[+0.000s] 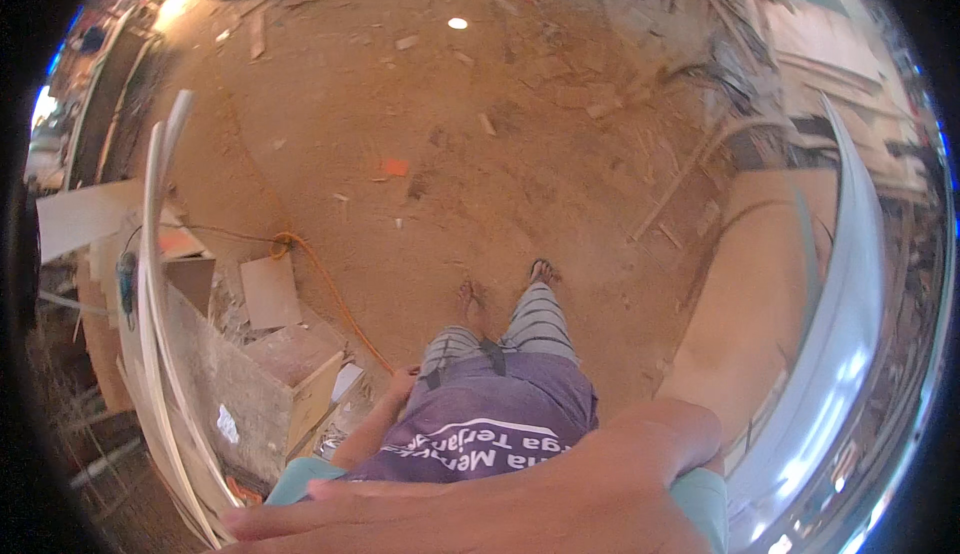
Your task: The person uses a pneumatic nail gun to fasten a long, thin wooden strip onto a larger wooden board. They repeatedly position the strip and drive nails along its length, then briefly walk around the workshop before returning to the task.
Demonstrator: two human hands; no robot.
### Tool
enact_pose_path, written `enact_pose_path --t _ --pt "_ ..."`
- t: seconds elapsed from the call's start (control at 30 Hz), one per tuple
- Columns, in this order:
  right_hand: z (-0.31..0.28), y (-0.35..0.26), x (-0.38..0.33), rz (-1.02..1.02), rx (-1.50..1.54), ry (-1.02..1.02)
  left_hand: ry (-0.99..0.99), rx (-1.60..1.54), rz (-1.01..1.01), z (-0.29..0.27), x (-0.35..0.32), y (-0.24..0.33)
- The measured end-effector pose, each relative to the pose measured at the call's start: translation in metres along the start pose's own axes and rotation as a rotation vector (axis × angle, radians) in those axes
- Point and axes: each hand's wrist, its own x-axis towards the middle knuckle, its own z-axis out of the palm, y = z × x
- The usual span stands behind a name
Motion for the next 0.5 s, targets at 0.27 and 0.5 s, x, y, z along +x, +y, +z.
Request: enact_pose_path --t 0.27,0.5 --pt "-0.123 -0.014 -0.012 0.422 0.040 0.223 0.262 -0.148 -0.110 0.057 -0.015 0.013" --pt "-0.082 0.015 0.103 0.498 0.828 -0.507 0.324 -0.290 -0.144 0.133 -0.017 0.071"
